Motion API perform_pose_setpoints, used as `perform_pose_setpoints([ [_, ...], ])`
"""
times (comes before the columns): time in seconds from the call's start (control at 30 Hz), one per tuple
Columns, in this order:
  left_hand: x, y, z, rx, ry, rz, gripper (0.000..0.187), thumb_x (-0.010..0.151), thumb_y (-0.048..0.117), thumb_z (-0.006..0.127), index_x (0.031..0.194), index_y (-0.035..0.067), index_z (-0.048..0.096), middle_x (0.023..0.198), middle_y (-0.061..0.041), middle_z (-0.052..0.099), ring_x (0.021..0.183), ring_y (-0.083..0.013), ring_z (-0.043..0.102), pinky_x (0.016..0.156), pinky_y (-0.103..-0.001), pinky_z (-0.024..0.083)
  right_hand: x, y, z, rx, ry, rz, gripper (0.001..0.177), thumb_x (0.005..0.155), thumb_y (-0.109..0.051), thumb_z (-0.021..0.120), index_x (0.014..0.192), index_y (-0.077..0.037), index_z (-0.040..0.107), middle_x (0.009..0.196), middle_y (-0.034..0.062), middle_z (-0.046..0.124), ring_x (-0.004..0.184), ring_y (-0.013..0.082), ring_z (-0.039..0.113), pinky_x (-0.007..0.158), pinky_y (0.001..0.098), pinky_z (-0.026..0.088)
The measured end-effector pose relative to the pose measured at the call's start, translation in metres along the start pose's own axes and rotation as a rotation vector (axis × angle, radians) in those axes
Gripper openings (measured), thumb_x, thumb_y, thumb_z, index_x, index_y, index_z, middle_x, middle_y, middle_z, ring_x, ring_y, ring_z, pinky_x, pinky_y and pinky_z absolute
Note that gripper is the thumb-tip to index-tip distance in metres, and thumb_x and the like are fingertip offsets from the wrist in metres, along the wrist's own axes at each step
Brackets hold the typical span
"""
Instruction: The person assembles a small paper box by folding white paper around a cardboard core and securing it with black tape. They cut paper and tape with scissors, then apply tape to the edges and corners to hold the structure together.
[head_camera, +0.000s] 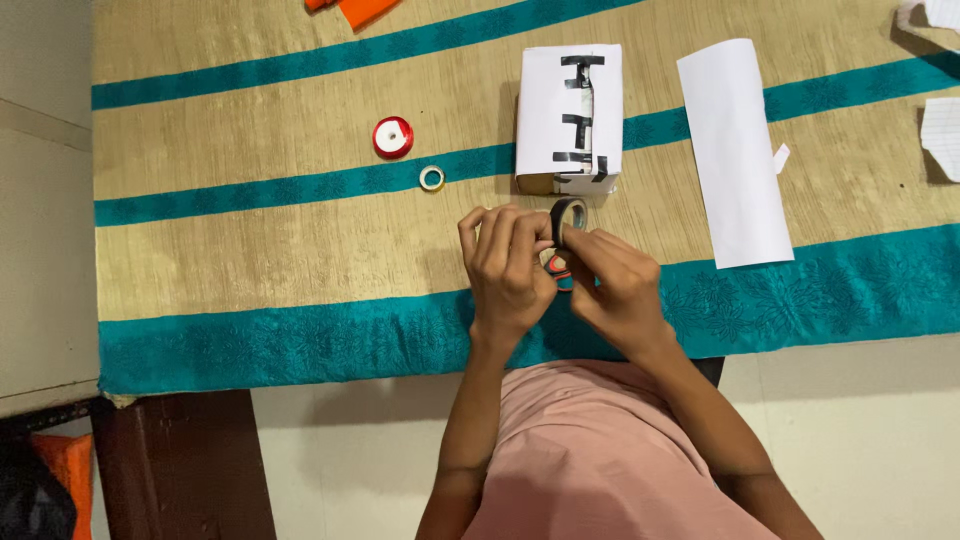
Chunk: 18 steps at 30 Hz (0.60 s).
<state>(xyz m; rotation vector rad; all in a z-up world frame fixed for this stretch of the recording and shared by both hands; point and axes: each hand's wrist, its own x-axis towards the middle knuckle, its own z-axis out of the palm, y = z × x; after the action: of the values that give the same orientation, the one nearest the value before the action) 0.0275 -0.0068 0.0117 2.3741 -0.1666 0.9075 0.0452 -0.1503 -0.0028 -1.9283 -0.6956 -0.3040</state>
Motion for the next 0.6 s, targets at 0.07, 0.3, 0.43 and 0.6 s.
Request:
perform_pose_setpoints([
  [0.07,-0.004,-0.001,0.000,-0.026,0.010,-0.002,0.020,0.081,-0.010,0.062,0.099,-0.001,0.062,0.097,-0.012,0.062,0.100,-0.0308,0.063,0.100,-0.047,0.046,-0.001,-0.001,0.003,0.002,0.008,0.020,0.044,0.077,0.016,0.065,0.120,0.004,0.067,0.081,0.0146,0.065,0.067,0.0260,0.062,0.063,0.0363,0.051],
  [0.3,-0.018,-0.007,0.008,0.007,0.078,0.011,0.022,0.079,-0.011,0.062,0.097,0.001,0.058,0.097,-0.012,0.060,0.100,-0.0335,0.063,0.094,-0.046,0.050,-0.004,-0.003,0.013,0.108,-0.002,0.101,0.034,0.084,0.009,0.069,0.117,0.002,0.069,0.089,0.0154,0.074,0.072,0.0209,0.075,0.061,0.0298,0.057],
  [0.43,-0.024,-0.008,0.006,-0.003,0.101,0.038,0.026,0.077,-0.012,0.064,0.098,0.001,0.055,0.097,-0.013,0.057,0.099,-0.0338,0.061,0.088,-0.046,0.052,-0.002,-0.004,0.018,0.016,0.010,0.168,0.028,0.088,0.004,0.073,0.116,0.004,0.071,0.087,0.0187,0.074,0.071,0.0218,0.074,0.060,0.0309,0.056],
  [0.6,-0.028,-0.001,-0.015,-0.026,0.133,0.104,0.026,0.078,-0.015,0.061,0.101,-0.001,0.057,0.098,-0.014,0.061,0.099,-0.0331,0.064,0.085,-0.044,0.055,0.010,0.012,0.008,0.222,0.017,0.362,0.021,0.095,0.002,0.068,0.117,0.002,0.070,0.091,0.0112,0.078,0.076,0.0143,0.077,0.066,0.0263,0.061],
])
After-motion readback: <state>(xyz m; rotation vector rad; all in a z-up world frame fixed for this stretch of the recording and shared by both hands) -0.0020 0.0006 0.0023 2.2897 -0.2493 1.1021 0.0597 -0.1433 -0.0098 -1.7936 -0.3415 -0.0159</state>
